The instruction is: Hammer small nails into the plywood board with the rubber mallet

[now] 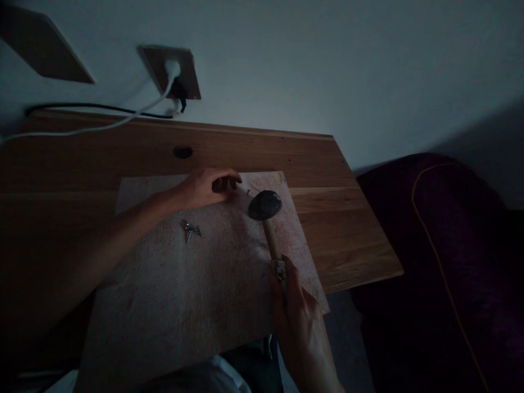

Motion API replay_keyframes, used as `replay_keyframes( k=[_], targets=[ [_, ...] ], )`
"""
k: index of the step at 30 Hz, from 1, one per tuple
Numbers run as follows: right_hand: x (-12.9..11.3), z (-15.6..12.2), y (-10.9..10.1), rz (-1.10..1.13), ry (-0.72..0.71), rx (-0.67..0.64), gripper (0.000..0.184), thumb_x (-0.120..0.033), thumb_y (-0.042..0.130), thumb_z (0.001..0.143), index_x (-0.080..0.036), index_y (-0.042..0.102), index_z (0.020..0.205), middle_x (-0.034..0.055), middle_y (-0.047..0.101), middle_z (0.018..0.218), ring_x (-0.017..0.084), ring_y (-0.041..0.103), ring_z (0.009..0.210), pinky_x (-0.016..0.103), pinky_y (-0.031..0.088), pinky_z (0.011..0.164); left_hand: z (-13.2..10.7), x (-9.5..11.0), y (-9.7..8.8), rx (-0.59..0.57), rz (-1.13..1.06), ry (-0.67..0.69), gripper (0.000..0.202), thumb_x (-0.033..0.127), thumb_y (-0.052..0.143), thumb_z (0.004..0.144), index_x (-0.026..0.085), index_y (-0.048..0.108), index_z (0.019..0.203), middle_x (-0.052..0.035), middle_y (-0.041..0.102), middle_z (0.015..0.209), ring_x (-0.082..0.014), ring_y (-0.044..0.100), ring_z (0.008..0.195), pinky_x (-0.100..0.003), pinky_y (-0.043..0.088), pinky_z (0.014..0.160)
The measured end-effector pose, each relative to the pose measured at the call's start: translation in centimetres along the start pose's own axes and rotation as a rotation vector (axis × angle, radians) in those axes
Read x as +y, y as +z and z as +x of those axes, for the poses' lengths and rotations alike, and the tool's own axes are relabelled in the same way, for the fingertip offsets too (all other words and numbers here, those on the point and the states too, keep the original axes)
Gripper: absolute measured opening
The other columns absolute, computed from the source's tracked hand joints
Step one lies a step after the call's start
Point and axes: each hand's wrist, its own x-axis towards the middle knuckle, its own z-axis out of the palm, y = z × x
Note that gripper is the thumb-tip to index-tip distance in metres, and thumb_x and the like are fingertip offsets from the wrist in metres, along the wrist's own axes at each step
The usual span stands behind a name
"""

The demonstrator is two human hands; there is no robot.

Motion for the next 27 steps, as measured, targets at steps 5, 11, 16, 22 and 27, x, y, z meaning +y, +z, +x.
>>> replay_keyframes(
  k=[5,11,16,22,27],
  targets=[
    [-0.1,0.2,-0.1,-0.001,-0.007,-0.017,0.053,-0.047,0.043,0.113,-0.013,0.058,0.151,0.0188,0.085,0.106,0.032,0.085,0.087,0.039,0.069,0.064,0.1,-0.1,0.1,-0.005,-0.037,-0.015,0.030,0.011,0.076,0.084,0.019,0.071,0.113,-0.0010,0.079,0.092,-0.0146,0.071,0.080,-0.027,0.052,0.075],
    [-0.7,0.1,-0.2,0.035,0.031,-0.004,0.052,-0.045,0.041,0.114,-0.013,0.058,0.151,0.0191,0.084,0.107,0.033,0.085,0.092,0.042,0.070,0.069,0.1,0.0,0.0,-0.015,-0.048,-0.033,0.026,0.008,0.076,0.084,0.018,0.072,0.108,-0.0021,0.080,0.092,-0.0151,0.073,0.080,-0.027,0.054,0.076],
    [-0.5,0.1,-0.1,0.062,0.002,0.007,0.049,-0.040,0.042,0.114,-0.015,0.058,0.152,0.0191,0.084,0.113,0.033,0.085,0.096,0.043,0.071,0.071,0.1,0.2,-0.1,-0.024,-0.055,-0.030,0.025,0.007,0.074,0.083,0.017,0.073,0.106,-0.0029,0.080,0.093,-0.0157,0.073,0.080,-0.028,0.055,0.078],
    [0.1,0.3,-0.3,0.023,-0.010,-0.050,0.054,-0.044,0.044,0.113,-0.009,0.058,0.151,0.0210,0.084,0.109,0.032,0.085,0.087,0.038,0.069,0.060,0.1,0.2,0.0,-0.028,-0.068,-0.029,0.025,0.007,0.072,0.083,0.017,0.073,0.106,-0.0037,0.080,0.094,-0.0152,0.073,0.080,-0.027,0.056,0.075],
    [-0.4,0.1,0.0,0.011,0.035,0.024,0.053,-0.043,0.041,0.114,-0.010,0.058,0.152,0.0194,0.085,0.103,0.033,0.085,0.087,0.042,0.069,0.065,0.1,0.1,0.0,-0.028,-0.080,-0.022,0.027,0.006,0.071,0.083,0.017,0.073,0.108,-0.0042,0.081,0.095,-0.0161,0.076,0.084,-0.028,0.057,0.078]
  ],
)
